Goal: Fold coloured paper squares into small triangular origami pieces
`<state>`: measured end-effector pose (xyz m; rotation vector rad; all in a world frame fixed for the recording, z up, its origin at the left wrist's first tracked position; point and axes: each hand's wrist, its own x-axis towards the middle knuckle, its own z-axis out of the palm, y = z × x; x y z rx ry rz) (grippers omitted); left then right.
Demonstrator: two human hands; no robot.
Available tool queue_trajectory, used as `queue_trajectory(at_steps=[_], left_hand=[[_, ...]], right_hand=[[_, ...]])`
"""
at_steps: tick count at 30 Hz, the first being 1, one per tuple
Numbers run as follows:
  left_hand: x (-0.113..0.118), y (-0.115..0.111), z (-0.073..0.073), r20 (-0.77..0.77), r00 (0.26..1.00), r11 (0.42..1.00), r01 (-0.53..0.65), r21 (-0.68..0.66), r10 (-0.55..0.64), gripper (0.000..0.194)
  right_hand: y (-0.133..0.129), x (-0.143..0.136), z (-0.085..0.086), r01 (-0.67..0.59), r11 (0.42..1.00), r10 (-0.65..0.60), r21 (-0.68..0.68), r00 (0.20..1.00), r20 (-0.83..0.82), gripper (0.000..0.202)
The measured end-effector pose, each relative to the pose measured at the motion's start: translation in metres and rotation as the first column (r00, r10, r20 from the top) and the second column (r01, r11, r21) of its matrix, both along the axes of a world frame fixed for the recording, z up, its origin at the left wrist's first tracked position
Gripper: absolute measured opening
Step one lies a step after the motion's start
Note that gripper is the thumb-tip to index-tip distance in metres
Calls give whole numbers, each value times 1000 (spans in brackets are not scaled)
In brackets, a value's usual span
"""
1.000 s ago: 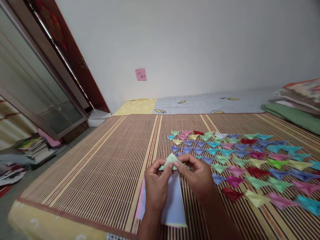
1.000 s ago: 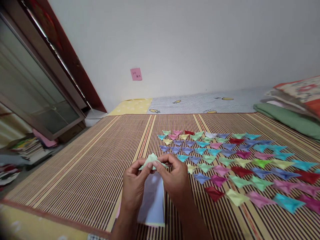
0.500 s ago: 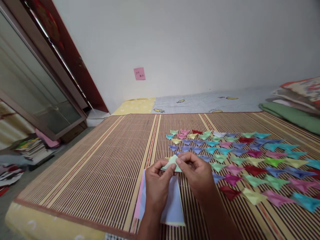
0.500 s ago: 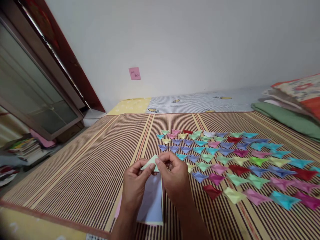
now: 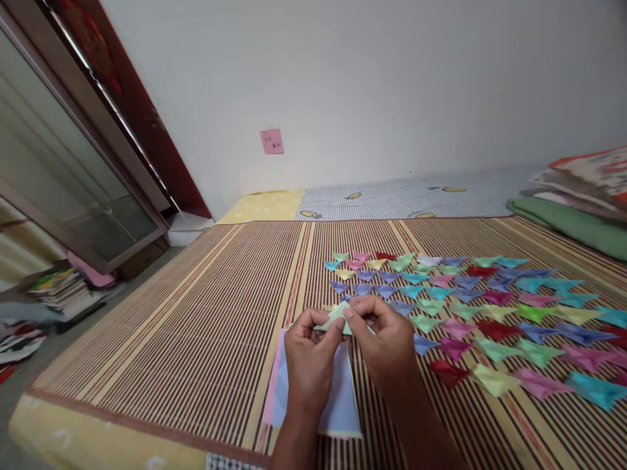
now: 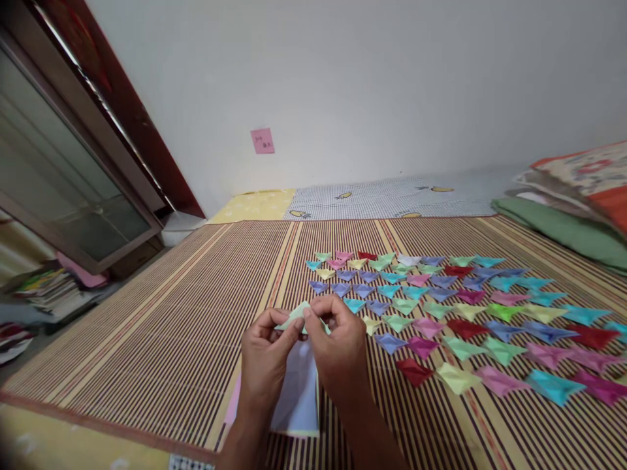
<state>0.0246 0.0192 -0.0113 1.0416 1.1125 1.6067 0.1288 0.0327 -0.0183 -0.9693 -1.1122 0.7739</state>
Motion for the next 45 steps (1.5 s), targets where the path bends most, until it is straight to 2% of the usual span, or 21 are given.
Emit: queue_trajectory(at_steps=[11, 13, 17, 21, 27, 30, 33, 36, 39, 41, 43, 45], left_hand=[[0, -3, 0, 36, 999, 1000, -13, -3, 13, 27], [0, -3, 0, 53, 999, 1000, -10, -12, 10, 27], [0, -2, 1, 73, 997, 1000, -14, 0, 14, 36], [-1, -3, 1, 62, 998, 1000, -9, 17, 8, 43], [-4, -2, -1, 62, 997, 999, 51, -2, -51, 37], [-9, 0, -1, 46, 996, 997, 76, -12, -76, 32], [-15, 1, 1, 27, 995, 995, 92, -23, -91, 36], [-20, 1, 4, 2, 985, 984, 174, -46, -174, 40], [-20, 1, 6, -19, 960, 954, 277, -111, -280, 33], [-19, 2, 5, -10, 956, 948, 291, -126, -294, 30], [-18, 2, 3, 40, 963, 957, 268, -115, -265, 36], [-18, 3, 1, 114, 968, 967, 235, -101, -224, 51]], right_hand=[[0, -3, -3, 42, 999, -42, -13, 999, 15, 15], [1, -2, -3, 13, 999, -14, -44, 999, -29, 12], [3, 1, -1, -101, 989, 92, -109, 992, -81, 24], [3, 4, 2, -150, 983, 140, -104, 986, -93, 17], [3, 7, -1, -124, 988, 112, -91, 985, -130, 13], [4, 10, -1, -163, 980, 143, -111, 975, -169, 14], [5, 15, 3, -205, 970, 179, -129, 965, -190, 15], [5, 18, 4, -235, 963, 211, -131, 962, -172, 16], [5, 18, 1, -266, 954, 249, -136, 960, -130, 15], [6, 18, -2, -292, 946, 279, -138, 954, -108, 14], [6, 18, -4, -304, 944, 295, -129, 951, -88, 12], [6, 20, -4, -304, 945, 297, -120, 952, -71, 10]])
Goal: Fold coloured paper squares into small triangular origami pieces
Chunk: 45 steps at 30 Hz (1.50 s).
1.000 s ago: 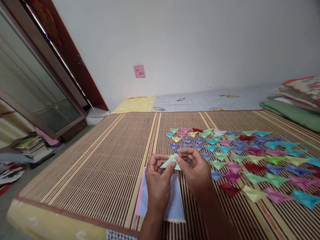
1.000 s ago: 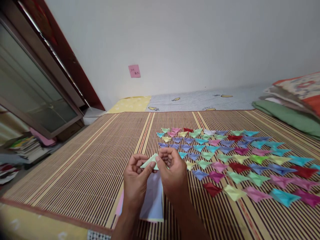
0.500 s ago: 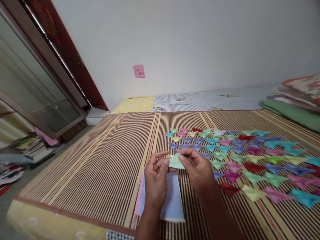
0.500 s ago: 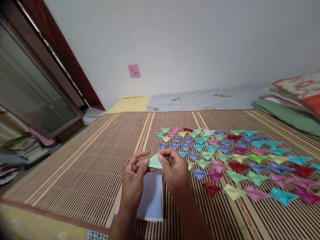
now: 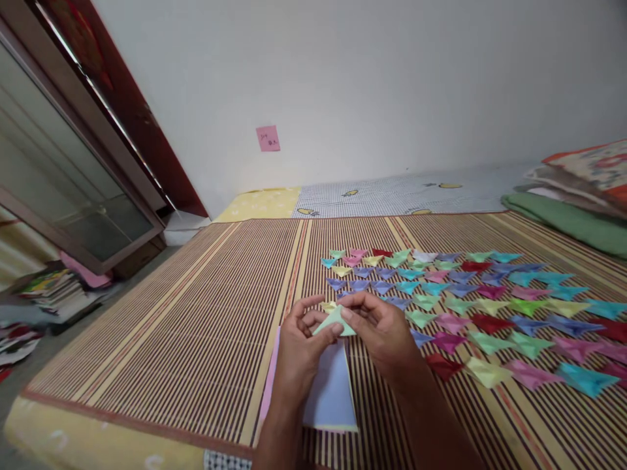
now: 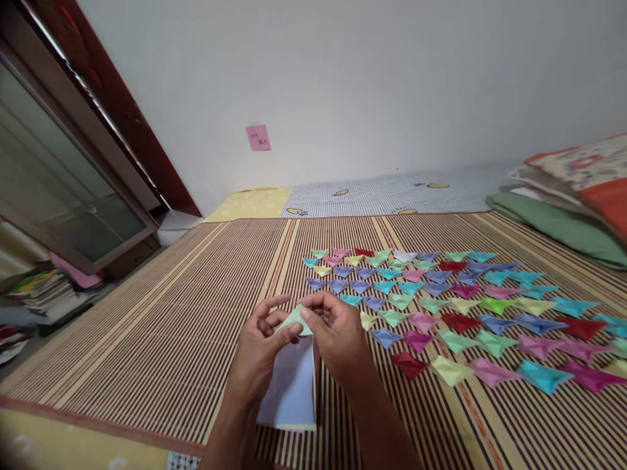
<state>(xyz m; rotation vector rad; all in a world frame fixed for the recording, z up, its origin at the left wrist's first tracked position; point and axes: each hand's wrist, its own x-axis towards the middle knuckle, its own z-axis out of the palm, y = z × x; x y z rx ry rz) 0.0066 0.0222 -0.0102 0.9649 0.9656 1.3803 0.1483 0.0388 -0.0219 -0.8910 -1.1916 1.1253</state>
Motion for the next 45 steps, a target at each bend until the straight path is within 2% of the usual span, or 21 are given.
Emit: queue_trajectory(at_steps=[2, 7, 13, 17, 20, 23, 28, 34, 40, 45], left_hand=[[-1, 1, -1, 53, 998, 1000, -17, -1, 17, 55], [3, 0, 0, 45, 999, 1000, 2, -8, -2, 45], [16, -9, 6, -69, 968, 969, -234, 79, 240, 36], [22, -11, 7, -94, 946, 945, -297, 135, 310, 35], [23, -9, 7, -44, 956, 954, -284, 99, 290, 42], [18, -5, 4, 36, 977, 978, -209, 15, 208, 50], [12, -3, 0, 48, 996, 994, -64, -89, 69, 33], [14, -6, 7, 17, 998, 996, -54, -75, 56, 26], [13, -7, 6, -65, 995, 993, -85, -82, 80, 23], [13, -7, 4, -62, 995, 991, -89, -97, 83, 26]], right_hand=[[0, 2, 2, 1, 1000, -1, 5, 1000, 7, 10], [-3, 3, 6, 18, 1000, -19, 21, 998, 65, 9], [-4, 0, 7, 74, 996, -77, 47, 996, 48, 10], [-4, -1, 6, 99, 994, -100, 48, 995, 15, 11], [-3, 0, 7, 141, 986, -144, 89, 989, 31, 9], [-3, 0, 8, 161, 980, -163, 118, 986, 12, 8], [-3, 2, 9, 156, 976, -163, 152, 986, 35, 6], [-5, 3, 9, 144, 979, -153, 143, 987, 57, 4], [-10, -1, 15, 39, 998, -41, 56, 998, 46, 7], [-9, -4, 14, 67, 995, -70, 72, 996, 49, 9]])
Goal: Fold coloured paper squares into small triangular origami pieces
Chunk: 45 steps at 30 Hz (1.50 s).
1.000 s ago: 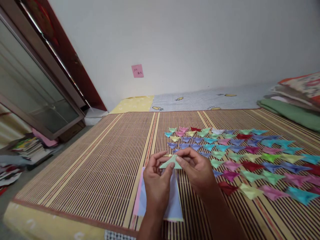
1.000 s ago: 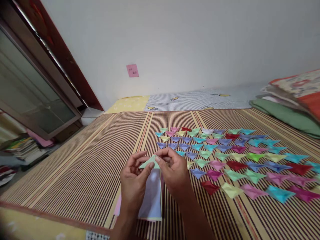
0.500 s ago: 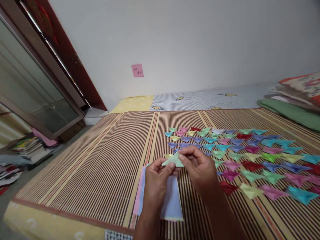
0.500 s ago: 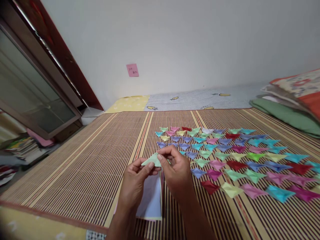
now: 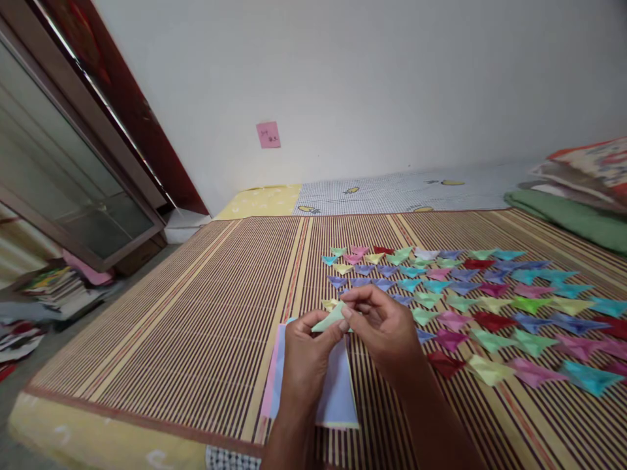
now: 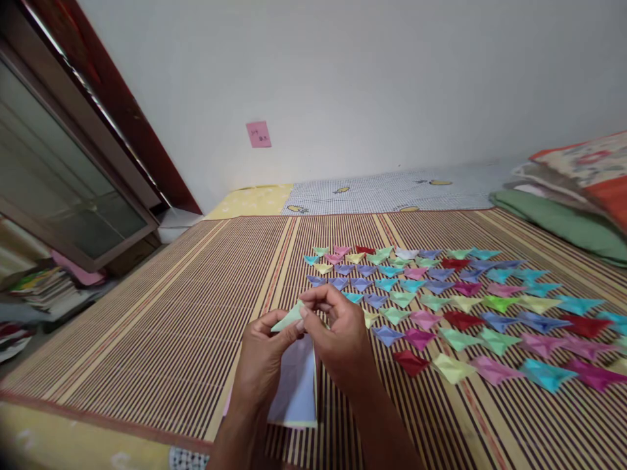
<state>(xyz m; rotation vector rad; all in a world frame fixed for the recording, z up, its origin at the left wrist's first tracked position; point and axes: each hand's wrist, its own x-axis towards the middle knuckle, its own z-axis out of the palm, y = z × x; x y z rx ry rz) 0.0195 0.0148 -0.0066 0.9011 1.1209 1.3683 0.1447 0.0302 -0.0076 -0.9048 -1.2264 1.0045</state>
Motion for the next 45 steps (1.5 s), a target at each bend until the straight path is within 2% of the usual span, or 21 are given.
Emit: queue_trajectory(at_steps=[5, 8, 12, 14, 19, 24, 30, 38, 45], left_hand=[[0, 1, -1, 18, 1000, 1000, -3, 24, 3, 25], [-2, 3, -6, 92, 993, 996, -84, 36, 80, 24], [-5, 7, -11, 182, 966, 981, -192, 24, 185, 26], [-4, 8, -10, 229, 954, 980, -200, 11, 192, 27], [-2, 8, -6, 316, 937, 987, -160, -1, 152, 31], [-4, 9, -10, 292, 939, 981, -192, 4, 182, 33], [-5, 10, -10, 292, 939, 981, -196, 15, 183, 33], [-7, 11, -10, 248, 946, 973, -228, 41, 211, 31], [-8, 9, -10, 235, 961, 983, -166, 73, 144, 29]], right_hand=[[4, 2, -2, -14, 1000, 14, -8, 1000, -19, 12], [6, 5, -2, -19, 999, 18, -30, 1000, -26, 20], [6, 5, -2, -157, 984, 164, -89, 984, 77, 26], [5, 1, -5, -185, 975, 195, -123, 978, 78, 24], [4, -10, -13, -166, 971, 170, -170, 985, 14, 25], [7, -11, -11, -178, 972, 174, -154, 984, -33, 18], [7, -9, -7, -175, 975, 179, -140, 984, 13, 20], [10, -1, -17, -205, 975, 213, -82, 970, 113, 26], [16, 7, -15, -303, 950, 310, -71, 943, 122, 23]])
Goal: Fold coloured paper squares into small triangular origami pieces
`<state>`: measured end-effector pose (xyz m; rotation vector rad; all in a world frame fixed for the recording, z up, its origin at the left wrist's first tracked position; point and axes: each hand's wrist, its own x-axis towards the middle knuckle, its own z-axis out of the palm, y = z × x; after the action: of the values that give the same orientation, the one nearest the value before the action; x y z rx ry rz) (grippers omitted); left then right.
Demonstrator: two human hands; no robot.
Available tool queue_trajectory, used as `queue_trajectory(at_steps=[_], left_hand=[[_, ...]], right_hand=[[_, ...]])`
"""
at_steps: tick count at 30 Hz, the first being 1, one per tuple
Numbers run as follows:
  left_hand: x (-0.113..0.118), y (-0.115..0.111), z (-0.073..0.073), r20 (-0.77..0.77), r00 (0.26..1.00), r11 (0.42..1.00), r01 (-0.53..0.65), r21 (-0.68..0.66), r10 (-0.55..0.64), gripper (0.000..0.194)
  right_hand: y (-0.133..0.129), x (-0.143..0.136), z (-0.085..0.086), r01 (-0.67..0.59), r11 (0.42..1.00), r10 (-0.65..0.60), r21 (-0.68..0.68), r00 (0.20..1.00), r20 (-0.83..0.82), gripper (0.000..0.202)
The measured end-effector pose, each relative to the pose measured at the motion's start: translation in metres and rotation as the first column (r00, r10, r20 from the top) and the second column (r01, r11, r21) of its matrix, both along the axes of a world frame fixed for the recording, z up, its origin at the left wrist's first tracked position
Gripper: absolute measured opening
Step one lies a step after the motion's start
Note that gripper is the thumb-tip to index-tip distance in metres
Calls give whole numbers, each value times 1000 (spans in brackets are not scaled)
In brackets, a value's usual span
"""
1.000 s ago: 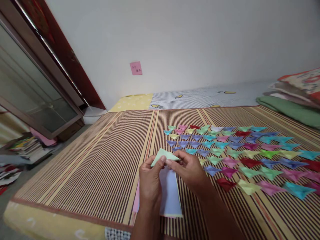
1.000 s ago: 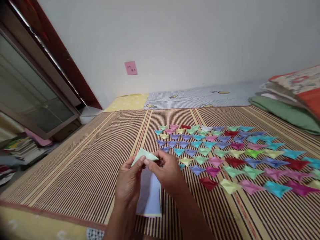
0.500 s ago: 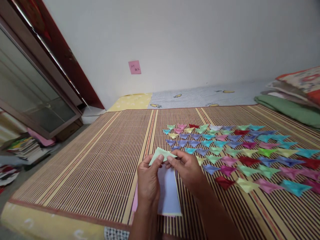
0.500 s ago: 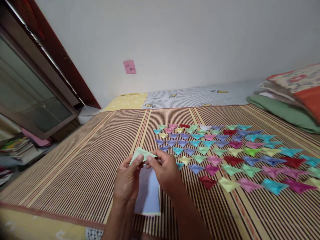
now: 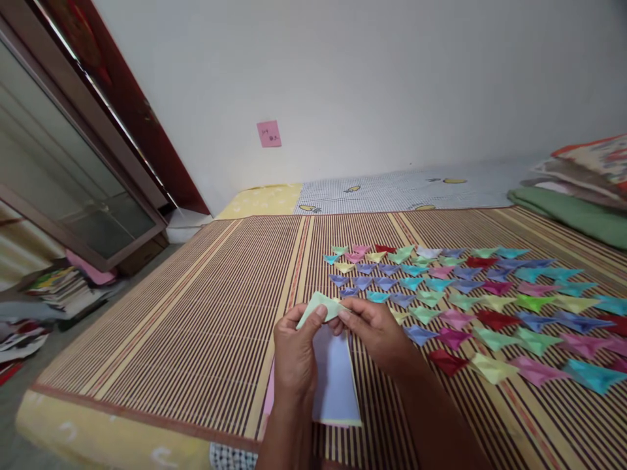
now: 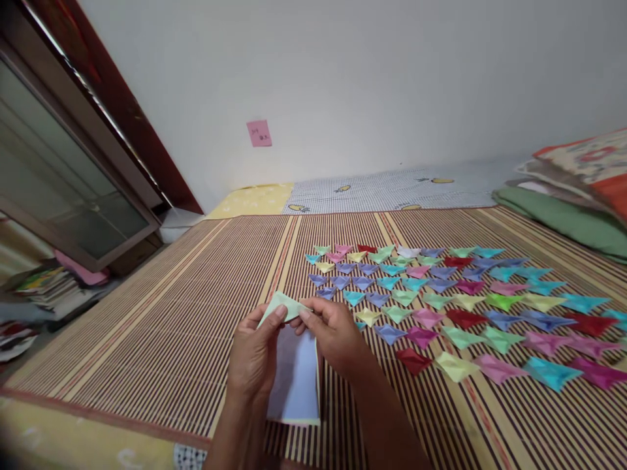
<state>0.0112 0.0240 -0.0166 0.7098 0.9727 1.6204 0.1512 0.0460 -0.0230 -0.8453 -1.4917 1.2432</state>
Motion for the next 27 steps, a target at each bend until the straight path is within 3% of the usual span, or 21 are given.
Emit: queue_trajectory(at_steps=[4, 9, 12, 17, 21, 27], left_hand=[[-6, -1, -3, -135, 991, 999, 0, -36, -5, 29], [-4, -5, 1, -332, 936, 993, 118, -24, -120, 30], [4, -7, 2, -257, 959, 991, 105, -78, -121, 27], [13, -7, 3, -119, 993, 995, 7, -103, -19, 30], [13, -7, 4, -159, 987, 998, -27, -55, 18, 24], [11, -8, -2, -211, 977, 1000, -22, 18, 25, 28]], right_hand=[[-2, 3, 7, 69, 996, -69, -55, 998, 8, 23], [-5, -5, 7, 187, 982, -187, 7, 982, -12, 21], [-5, -12, 5, 266, 963, -265, 39, 964, -35, 28], [-5, -18, 0, 427, 898, -427, 107, 904, -29, 29], [-4, -16, -2, 475, 868, -475, 144, 879, -34, 28], [-5, -17, 1, 468, 882, -462, 56, 882, -95, 27]])
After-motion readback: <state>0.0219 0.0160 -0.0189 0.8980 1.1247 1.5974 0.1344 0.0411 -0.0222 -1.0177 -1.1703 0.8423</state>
